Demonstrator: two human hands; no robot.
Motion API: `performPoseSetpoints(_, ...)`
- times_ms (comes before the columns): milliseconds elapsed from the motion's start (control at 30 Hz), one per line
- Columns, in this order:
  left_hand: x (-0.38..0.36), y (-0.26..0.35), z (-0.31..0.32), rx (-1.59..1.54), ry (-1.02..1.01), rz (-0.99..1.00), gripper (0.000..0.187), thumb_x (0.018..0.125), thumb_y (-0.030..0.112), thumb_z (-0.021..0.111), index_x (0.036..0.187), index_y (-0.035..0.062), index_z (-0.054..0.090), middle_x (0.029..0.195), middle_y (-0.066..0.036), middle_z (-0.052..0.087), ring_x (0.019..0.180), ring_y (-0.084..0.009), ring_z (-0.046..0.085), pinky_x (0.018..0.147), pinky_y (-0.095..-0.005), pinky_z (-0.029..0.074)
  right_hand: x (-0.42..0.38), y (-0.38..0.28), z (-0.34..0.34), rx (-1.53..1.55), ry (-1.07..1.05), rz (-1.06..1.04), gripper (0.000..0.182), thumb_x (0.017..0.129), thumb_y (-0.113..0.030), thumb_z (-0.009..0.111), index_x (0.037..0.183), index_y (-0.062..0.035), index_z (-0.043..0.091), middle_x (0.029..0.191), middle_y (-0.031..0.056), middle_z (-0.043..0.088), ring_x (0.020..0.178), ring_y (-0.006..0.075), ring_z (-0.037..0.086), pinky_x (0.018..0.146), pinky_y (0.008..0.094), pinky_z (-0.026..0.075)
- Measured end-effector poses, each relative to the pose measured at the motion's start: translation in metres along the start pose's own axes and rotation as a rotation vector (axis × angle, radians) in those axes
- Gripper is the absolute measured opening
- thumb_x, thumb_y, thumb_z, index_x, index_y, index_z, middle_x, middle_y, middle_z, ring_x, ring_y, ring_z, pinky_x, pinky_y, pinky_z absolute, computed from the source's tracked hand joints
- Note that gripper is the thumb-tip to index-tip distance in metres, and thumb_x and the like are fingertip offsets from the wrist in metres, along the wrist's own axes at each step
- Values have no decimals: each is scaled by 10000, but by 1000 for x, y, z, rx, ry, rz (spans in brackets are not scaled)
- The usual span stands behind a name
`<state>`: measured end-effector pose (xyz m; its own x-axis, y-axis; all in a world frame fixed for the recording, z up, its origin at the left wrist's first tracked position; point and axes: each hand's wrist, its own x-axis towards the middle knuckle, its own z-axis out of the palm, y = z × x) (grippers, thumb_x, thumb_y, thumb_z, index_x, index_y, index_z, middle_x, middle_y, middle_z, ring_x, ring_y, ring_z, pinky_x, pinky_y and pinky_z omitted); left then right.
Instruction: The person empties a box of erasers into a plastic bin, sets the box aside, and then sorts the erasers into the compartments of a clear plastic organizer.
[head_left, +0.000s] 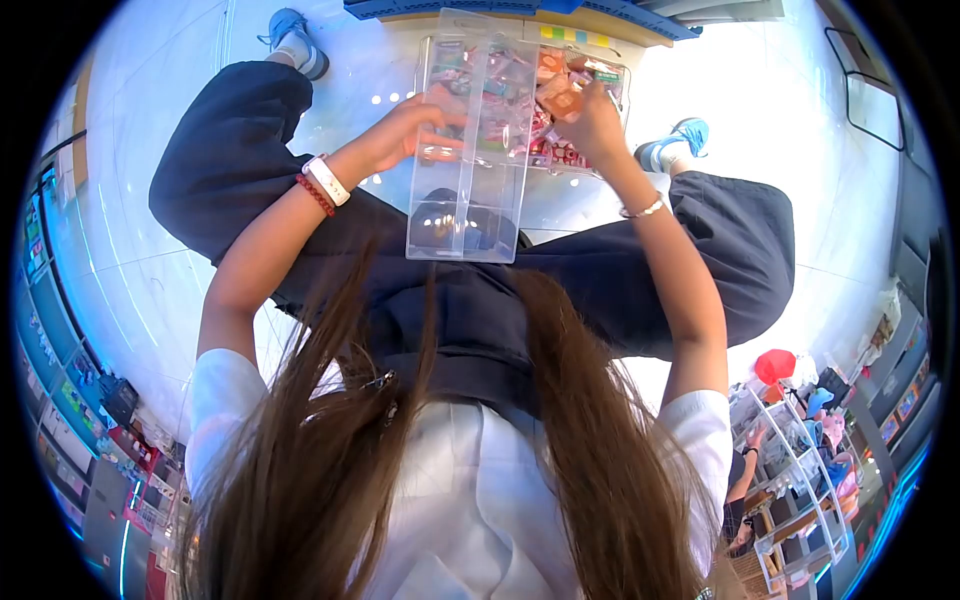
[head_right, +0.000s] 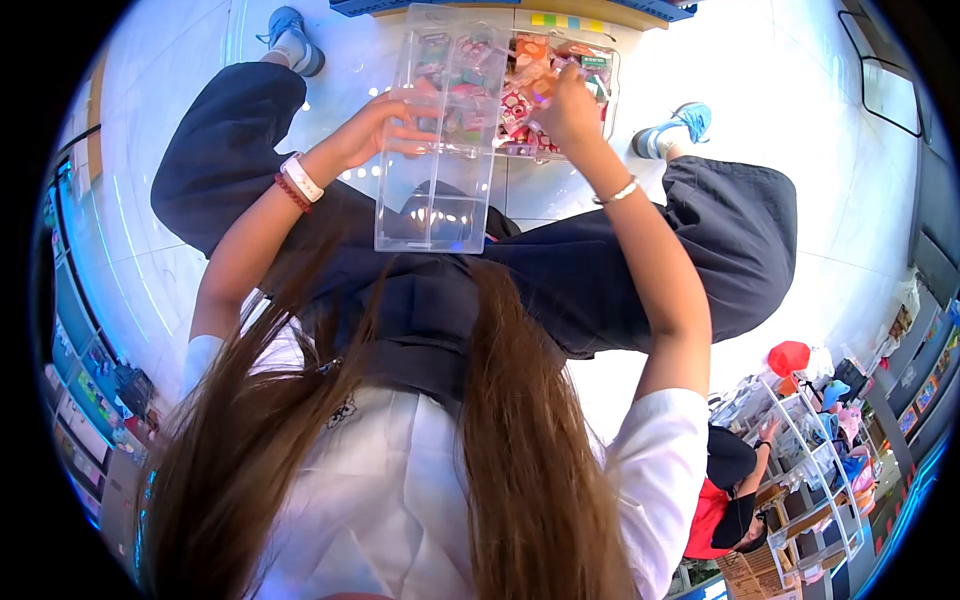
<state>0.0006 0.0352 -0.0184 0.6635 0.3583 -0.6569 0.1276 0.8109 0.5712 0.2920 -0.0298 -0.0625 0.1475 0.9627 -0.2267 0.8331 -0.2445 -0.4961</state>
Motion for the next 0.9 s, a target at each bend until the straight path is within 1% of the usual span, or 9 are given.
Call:
performPoseSetpoints(100, 3, -3, -6, -23, 6, 4, 578, 806, 168, 491, 1356, 63, 347, 1259, -151, 506, 1034, -329, 597, 840, -417, 518, -8, -8, -47, -41, 141, -145, 550, 650, -220, 787, 1024, 53, 488, 870, 269, 597, 849, 398, 613, 729, 422, 506)
performPoseSetpoints(167, 4, -4, -9, -61, -65, 17, 516, 829, 121, 499, 1303, 56, 308, 1251, -171, 512, 983, -301, 612, 828, -432, 528, -9, -14, -77, 71, 57, -105, 518, 675, -148, 768, 1089, 23, 508, 891, 207, 613, 869, 310, 635, 740, 374, 524)
performPoseSetpoints(233, 2, -6, -7, -17, -46, 37, 534, 827, 146, 488, 1330, 63, 330, 1263, -161, 505, 1002, -304, 610, 832, -422, 522, -14, -20, -106, 678, -212, 120, 531, 711, -52, 721, 1191, -18, 497, 967, 141, 613, 880, 217, 634, 768, 320, 538)
performPoseSetpoints(400, -2, -3, 0, 132, -43, 63, 551, 839, 170, 468, 1365, 77, 333, 1272, -152, 499, 1023, -291, 612, 841, -408, 513, -19, -34, -135, 866, -261, 112, 572, 722, 56, 684, 1246, -92, 510, 1150, 151, 556, 992, 233, 603, 824, 299, 513)
performPoseSetpoints(667, -2, 2, 10, 101, -135, 111, 497, 865, 148, 492, 1338, 102, 345, 1269, -140, 506, 1035, -259, 598, 902, -388, 482, -25, -54, -118, 677, -119, -222, 462, 785, 66, 598, 1225, -44, 509, 1167, 61, 560, 989, 167, 580, 845, 281, 502)
performPoseSetpoints(733, 0, -1, 8, 89, -130, 108, 498, 865, 145, 491, 1340, 103, 348, 1268, -142, 507, 1032, -255, 600, 910, -388, 476, -25, -52, -110, 633, -128, -286, 494, 765, 55, 605, 1216, -134, 537, 1143, 79, 586, 952, 210, 613, 785, 305, 519)
performPoseSetpoints(833, 1, -1, 8, 73, -144, 105, 504, 865, 145, 491, 1347, 108, 347, 1263, -144, 508, 1027, -252, 601, 914, -391, 473, -36, -65, -106, 465, -60, -326, 457, 786, 49, 562, 1208, -126, 535, 1110, 122, 585, 884, 262, 619, 738, 319, 517)
performPoseSetpoints(867, 2, -1, 8, 71, -157, 108, 509, 867, 147, 491, 1353, 111, 343, 1260, -144, 508, 1025, -253, 602, 909, -393, 476, -34, -65, -102, 318, -21, -428, 466, 803, 31, 587, 1236, -127, 520, 1145, 92, 588, 894, 185, 603, 756, 287, 515)
performPoseSetpoints(900, 4, -2, 8, 67, -158, 104, 509, 867, 147, 491, 1353, 111, 343, 1260, -144, 508, 1025, -253, 602, 909, -393, 476, -35, -68, -100, 319, -24, -424, 466, 803, 31, 587, 1236, -127, 520, 1145, 92, 588, 894, 185, 603, 756, 287, 515)
